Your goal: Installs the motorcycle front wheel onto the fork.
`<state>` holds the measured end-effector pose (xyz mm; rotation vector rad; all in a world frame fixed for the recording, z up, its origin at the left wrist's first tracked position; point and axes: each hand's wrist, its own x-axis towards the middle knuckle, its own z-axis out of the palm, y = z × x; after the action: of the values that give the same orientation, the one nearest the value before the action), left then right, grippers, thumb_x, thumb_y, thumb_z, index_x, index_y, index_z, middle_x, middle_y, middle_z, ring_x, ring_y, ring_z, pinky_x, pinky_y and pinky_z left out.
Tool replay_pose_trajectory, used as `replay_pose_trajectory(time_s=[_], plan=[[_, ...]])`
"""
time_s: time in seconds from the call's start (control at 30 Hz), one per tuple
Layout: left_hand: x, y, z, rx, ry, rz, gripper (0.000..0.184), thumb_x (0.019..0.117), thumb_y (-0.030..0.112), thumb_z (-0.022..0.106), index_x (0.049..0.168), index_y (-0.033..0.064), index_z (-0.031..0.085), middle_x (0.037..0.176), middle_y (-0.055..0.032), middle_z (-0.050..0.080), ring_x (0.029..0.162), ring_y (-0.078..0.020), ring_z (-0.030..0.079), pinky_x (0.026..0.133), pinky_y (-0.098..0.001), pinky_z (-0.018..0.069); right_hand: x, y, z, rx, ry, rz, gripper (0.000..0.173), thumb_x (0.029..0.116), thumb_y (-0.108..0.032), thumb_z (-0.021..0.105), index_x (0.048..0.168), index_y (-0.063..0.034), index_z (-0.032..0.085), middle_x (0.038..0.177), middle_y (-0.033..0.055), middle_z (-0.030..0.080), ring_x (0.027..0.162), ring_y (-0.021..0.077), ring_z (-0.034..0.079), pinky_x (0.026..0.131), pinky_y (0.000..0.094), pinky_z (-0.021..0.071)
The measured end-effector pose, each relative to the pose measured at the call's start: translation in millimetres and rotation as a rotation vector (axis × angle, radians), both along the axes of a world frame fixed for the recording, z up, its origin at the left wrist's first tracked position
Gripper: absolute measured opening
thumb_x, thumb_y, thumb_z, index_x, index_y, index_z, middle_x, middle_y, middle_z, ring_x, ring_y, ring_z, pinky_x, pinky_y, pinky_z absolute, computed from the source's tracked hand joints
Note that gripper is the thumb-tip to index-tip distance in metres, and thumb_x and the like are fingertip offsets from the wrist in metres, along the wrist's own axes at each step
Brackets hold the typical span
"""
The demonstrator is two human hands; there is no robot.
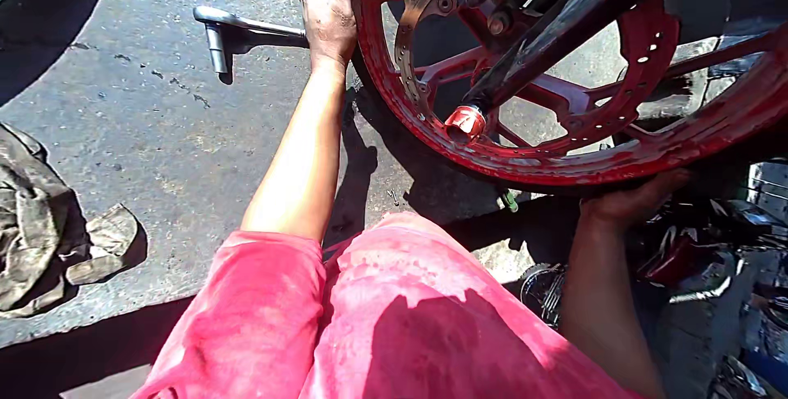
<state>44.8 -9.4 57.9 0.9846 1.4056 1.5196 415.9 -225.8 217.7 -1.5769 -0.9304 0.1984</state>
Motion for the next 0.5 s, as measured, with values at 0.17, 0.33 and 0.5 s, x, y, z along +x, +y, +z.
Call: replay_pose_trajectory(time_s=[0.17,0.33,0.5], plan=[[35,-100,121,0.467,0.095,-0.052,0.062,0.1035,0.050,0.051,0.131,-0.0051,0.047,0.102,-0.0056,0.057,0.078,-0.0065,0.056,0.067,-0.0232,0.0518,2,0,-1,0.062,0.020,0.077,0.045,0.1086,-0.043,0.043,0.131,-0.0039,0.048,0.115,-0.0026,0.067,0.111,0.0067,0.066,0.102,0.0311,0.0542],[59,-109,206,0.450,0.483,-0.195,0.088,0.0865,0.065,0.070,0.149,0.0069,0.051,0.095,-0.0085,0.064,0.067,-0.0166,0.058,0.055,-0.0356,0.0507,3,-2,0,0.032,0.042,0.050,0.051,0.1088,-0.035,0.041,0.135,0.0085,0.043,0.119,0.0070,0.064,0.110,0.0073,0.065,0.102,0.0283,0.0533],[86,-96,247,0.565,1.018,-0.258,0.045,0.1016,0.038,0.056,0.145,0.0270,0.059,0.117,-0.0176,0.064,0.087,-0.0309,0.068,0.062,-0.0428,0.0546,1,-5,6,-0.045,0.029,0.044,0.048,0.1090,-0.027,0.042,0.142,0.0086,0.042,0.129,0.0121,0.061,0.119,0.0090,0.061,0.106,0.0275,0.0503]])
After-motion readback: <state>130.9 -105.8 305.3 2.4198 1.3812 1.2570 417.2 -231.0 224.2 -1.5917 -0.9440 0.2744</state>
